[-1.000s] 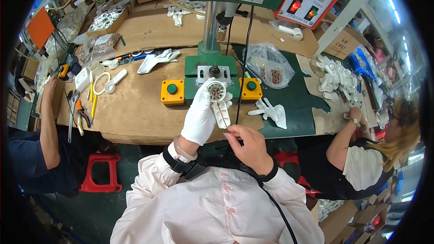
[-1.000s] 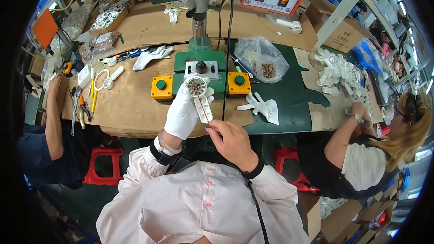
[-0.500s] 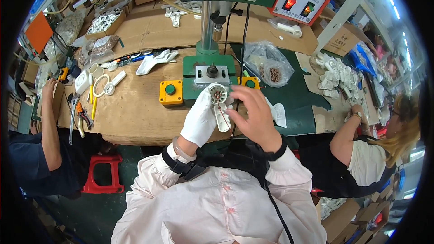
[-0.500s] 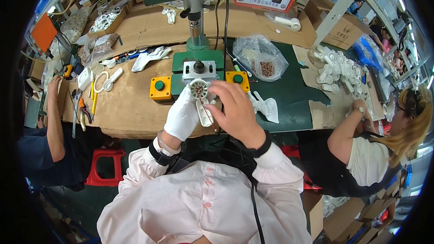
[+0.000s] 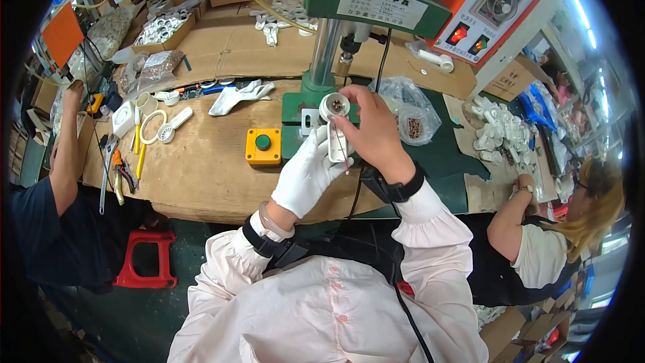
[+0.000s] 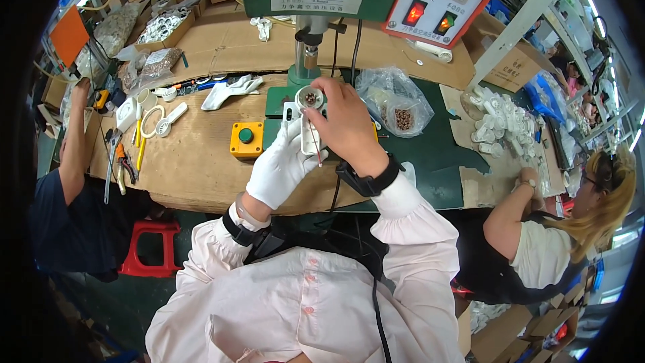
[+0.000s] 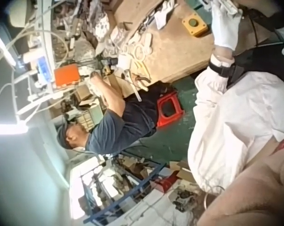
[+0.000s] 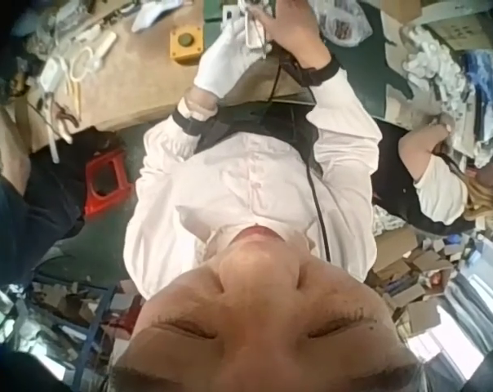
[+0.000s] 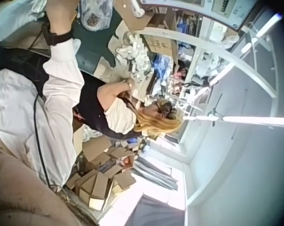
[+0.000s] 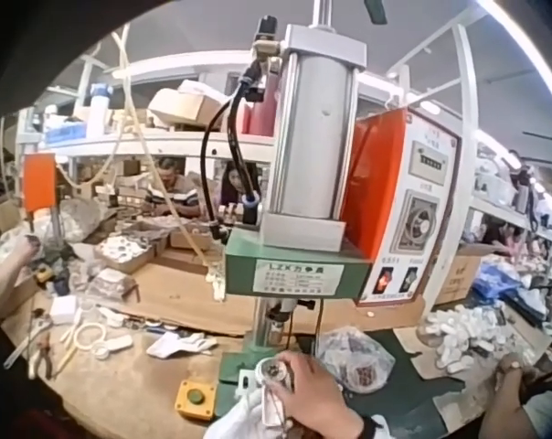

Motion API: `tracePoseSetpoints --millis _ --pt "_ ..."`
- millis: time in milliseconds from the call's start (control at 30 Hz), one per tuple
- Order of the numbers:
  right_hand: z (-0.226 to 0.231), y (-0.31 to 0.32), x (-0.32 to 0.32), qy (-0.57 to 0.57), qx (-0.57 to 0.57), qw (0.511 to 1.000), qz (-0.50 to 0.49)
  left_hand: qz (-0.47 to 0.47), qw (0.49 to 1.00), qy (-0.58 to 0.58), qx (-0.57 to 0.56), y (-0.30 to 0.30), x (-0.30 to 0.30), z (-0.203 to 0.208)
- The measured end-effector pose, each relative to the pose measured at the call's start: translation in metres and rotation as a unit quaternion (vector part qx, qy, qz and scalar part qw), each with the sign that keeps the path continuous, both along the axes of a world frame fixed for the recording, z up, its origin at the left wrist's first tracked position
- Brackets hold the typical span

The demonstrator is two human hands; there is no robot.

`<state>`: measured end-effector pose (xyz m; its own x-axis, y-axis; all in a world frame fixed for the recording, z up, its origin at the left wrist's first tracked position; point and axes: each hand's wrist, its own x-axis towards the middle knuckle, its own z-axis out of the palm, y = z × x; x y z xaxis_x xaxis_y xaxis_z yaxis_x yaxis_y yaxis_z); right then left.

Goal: The person assembles a fan component by hand, inserting a motor and wires into a plastic housing. They then place the assembly into a press machine, activate it by pressing two buttons, and remove the completed part.

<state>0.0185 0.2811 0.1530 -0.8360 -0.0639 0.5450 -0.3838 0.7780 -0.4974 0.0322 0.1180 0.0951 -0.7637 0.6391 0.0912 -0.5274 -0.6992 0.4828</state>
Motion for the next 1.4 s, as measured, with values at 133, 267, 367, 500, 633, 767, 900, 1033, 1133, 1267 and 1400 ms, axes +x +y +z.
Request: tracePoseSetpoints --millis 133,267,367,500,633,767,900,1033,1133,1267,1400 --pt "-0.002 -0.004 -0.016 -0.016 0.063 0.998 -0.013 0.0 1.0 -0.011 -0.005 0.0 -0.004 0.0" --pt "-0.002 -0.003 -0.018 -0.045 0.086 0.995 -0.018 -0.018 1.0 -0.023 0.001 0.001 -0.007 -0.008" --pt "0.001 -0.008 -0.017 -0.079 0.096 0.992 -0.027 -0.022 0.999 -0.028 -0.001 0.002 -0.008 -0.014" --pt "-0.003 -0.008 -0.016 -0.073 0.105 0.991 -0.034 -0.019 0.999 -0.031 -0.024 0.002 -0.005 -0.014" --pt "0.001 -0.001 -0.005 0.025 0.055 0.998 -0.029 -0.021 0.999 -0.007 -0.047 -0.009 0.002 -0.02" --pt "0.006 0.025 0.041 0.047 -0.051 0.995 -0.066 0.083 0.964 0.082 -0.239 -0.048 0.022 -0.024" --pt "-0.04 0.057 0.081 -0.005 -0.075 0.989 -0.131 0.356 0.715 0.347 -0.492 -0.081 0.016 -0.018" --pt "-0.066 0.054 0.086 0.015 0.029 0.989 -0.145 0.413 0.414 0.531 -0.613 -0.086 0.001 -0.023" --pt "-0.072 0.051 0.078 0.028 0.087 0.987 -0.133 0.388 0.368 0.549 -0.642 -0.085 -0.009 -0.028" --pt "-0.06 0.048 0.071 0.019 0.13 0.98 -0.15 0.378 0.396 0.521 -0.654 -0.079 -0.007 -0.029" --pt "-0.068 0.067 0.087 0.005 0.073 0.984 -0.163 0.449 0.44 0.473 -0.617 -0.082 -0.005 -0.043"
